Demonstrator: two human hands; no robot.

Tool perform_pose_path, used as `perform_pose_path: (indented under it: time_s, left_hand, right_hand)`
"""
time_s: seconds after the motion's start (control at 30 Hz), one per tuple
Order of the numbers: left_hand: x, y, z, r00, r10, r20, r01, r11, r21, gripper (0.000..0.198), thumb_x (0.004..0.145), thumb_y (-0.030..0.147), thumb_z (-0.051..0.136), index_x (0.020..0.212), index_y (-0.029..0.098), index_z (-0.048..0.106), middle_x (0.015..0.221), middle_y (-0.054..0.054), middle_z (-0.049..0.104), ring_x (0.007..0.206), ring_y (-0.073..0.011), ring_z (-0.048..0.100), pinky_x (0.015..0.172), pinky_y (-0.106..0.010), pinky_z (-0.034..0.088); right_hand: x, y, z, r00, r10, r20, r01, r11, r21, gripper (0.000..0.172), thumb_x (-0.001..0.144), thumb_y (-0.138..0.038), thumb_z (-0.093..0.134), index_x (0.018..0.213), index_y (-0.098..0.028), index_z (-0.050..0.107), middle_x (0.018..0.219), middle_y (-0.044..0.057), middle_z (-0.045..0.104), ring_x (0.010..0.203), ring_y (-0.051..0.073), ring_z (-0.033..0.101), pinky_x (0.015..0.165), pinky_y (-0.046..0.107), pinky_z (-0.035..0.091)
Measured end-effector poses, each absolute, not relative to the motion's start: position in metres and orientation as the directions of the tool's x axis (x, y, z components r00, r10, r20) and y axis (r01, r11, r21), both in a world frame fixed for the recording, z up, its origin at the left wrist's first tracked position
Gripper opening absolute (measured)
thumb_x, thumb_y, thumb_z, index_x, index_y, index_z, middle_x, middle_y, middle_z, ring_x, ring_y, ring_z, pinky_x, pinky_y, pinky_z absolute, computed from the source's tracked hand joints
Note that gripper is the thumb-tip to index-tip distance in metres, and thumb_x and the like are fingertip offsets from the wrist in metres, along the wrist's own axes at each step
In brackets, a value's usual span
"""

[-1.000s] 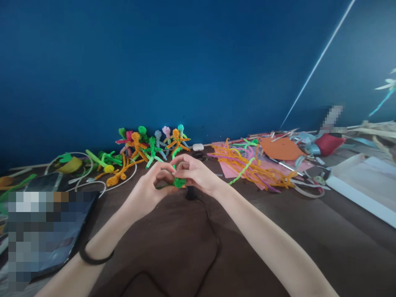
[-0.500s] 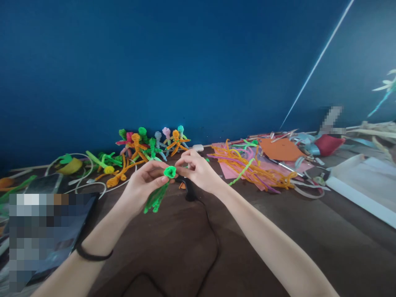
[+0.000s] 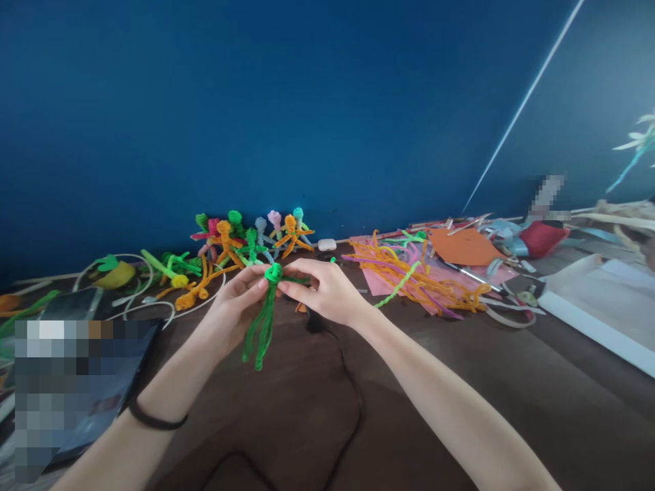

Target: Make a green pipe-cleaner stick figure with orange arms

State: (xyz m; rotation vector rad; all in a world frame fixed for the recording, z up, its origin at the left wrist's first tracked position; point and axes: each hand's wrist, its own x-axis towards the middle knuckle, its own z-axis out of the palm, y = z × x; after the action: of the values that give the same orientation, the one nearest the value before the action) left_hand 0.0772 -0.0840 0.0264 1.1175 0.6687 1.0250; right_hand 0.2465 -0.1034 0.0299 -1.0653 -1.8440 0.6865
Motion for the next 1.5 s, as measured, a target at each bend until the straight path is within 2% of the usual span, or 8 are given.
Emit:
perform_pose_path:
  time_s: [0.13,0.3,0.5,0.6,0.7,0.9,1.2,1.5]
  left_hand:
    - [0.079,-0.086,0.026,0.388,0.916,0.104,-0.294,0.016,0.956,0.026,0.067,0.025,0.068,0.087,0.020,0.054,0.075,0.001,0.065,0.068,-0.0116,0.063,0.059,-0.021,0.047]
    - [0.080,-0.086,0.025,0.370,0.923,0.104,-0.289,0.008,0.957,0.026,0.064,0.026,0.071,0.074,0.019,0.048,0.074,0.001,0.066,0.066,-0.0122,0.063,0.060,-0.023,0.047]
    - [0.079,-0.086,0.025,0.370,0.922,0.111,-0.274,-0.006,0.962,0.021,0.070,0.032,0.065,0.072,0.018,0.048,0.068,0.003,0.062,0.065,-0.0107,0.061,0.060,-0.022,0.045]
    - [0.079,-0.086,0.025,0.373,0.921,0.111,-0.264,-0.009,0.965,0.025,0.066,0.030,0.069,0.076,0.019,0.049,0.072,0.003,0.064,0.064,-0.0107,0.060,0.059,-0.022,0.045]
    - [0.080,-0.085,0.023,0.330,0.935,0.129,-0.195,-0.066,0.979,0.030,0.061,0.028,0.072,0.079,0.018,0.050,0.073,0.001,0.066,0.063,-0.0113,0.061,0.059,-0.022,0.045]
    - [0.081,-0.085,0.023,0.269,0.946,0.180,-0.053,-0.172,0.984,0.025,0.068,0.034,0.067,0.081,0.017,0.053,0.073,0.000,0.067,0.066,-0.0123,0.062,0.060,-0.022,0.045]
    - [0.081,-0.088,0.026,0.226,0.942,0.247,0.042,-0.263,0.964,0.025,0.066,0.032,0.069,0.080,0.017,0.056,0.071,0.000,0.066,0.070,-0.0133,0.062,0.061,-0.021,0.047]
    - [0.077,-0.080,0.020,0.165,0.962,0.219,-0.007,-0.221,0.975,0.026,0.065,0.037,0.068,0.079,0.016,0.060,0.072,-0.002,0.068,0.069,-0.0142,0.064,0.064,-0.022,0.046]
  right_hand:
    - [0.245,-0.103,0.030,-0.230,0.844,0.485,0.427,0.536,-0.729,0.018,0.078,-0.034,0.057,0.084,-0.019,0.064,0.084,0.003,0.064,0.078,0.016,0.058,0.068,0.027,0.043]
    - [0.246,-0.101,0.028,-0.214,0.834,0.508,0.500,0.541,-0.676,0.018,0.079,-0.034,0.057,0.083,-0.019,0.067,0.080,0.003,0.063,0.076,0.015,0.057,0.067,0.027,0.042]
    - [0.247,-0.101,0.027,-0.203,0.825,0.528,0.534,0.545,-0.646,0.017,0.080,-0.033,0.057,0.082,-0.020,0.068,0.078,0.003,0.062,0.074,0.015,0.057,0.067,0.026,0.041]
    - [0.246,-0.102,0.027,-0.196,0.814,0.547,0.572,0.548,-0.610,0.019,0.081,-0.034,0.055,0.081,-0.020,0.069,0.076,0.003,0.061,0.071,0.014,0.055,0.065,0.025,0.039]
    - [0.246,-0.102,0.026,-0.199,0.801,0.564,0.628,0.547,-0.554,0.023,0.082,-0.035,0.053,0.078,-0.019,0.069,0.072,0.003,0.059,0.068,0.013,0.054,0.062,0.024,0.038]
    - [0.244,-0.104,0.026,-0.219,0.776,0.591,0.699,0.548,-0.460,0.022,0.084,-0.032,0.050,0.082,-0.020,0.068,0.071,0.003,0.059,0.069,0.013,0.054,0.061,0.023,0.037]
    - [0.243,-0.104,0.022,-0.292,0.718,0.631,0.824,0.524,-0.215,0.027,0.087,-0.031,0.044,0.081,-0.019,0.067,0.070,0.004,0.060,0.070,0.015,0.054,0.062,0.025,0.036]
    - [0.244,-0.101,0.020,-0.304,0.706,0.640,0.825,0.531,-0.194,0.020,0.085,-0.021,0.048,0.095,-0.019,0.065,0.085,0.004,0.066,0.081,0.016,0.058,0.067,0.025,0.040]
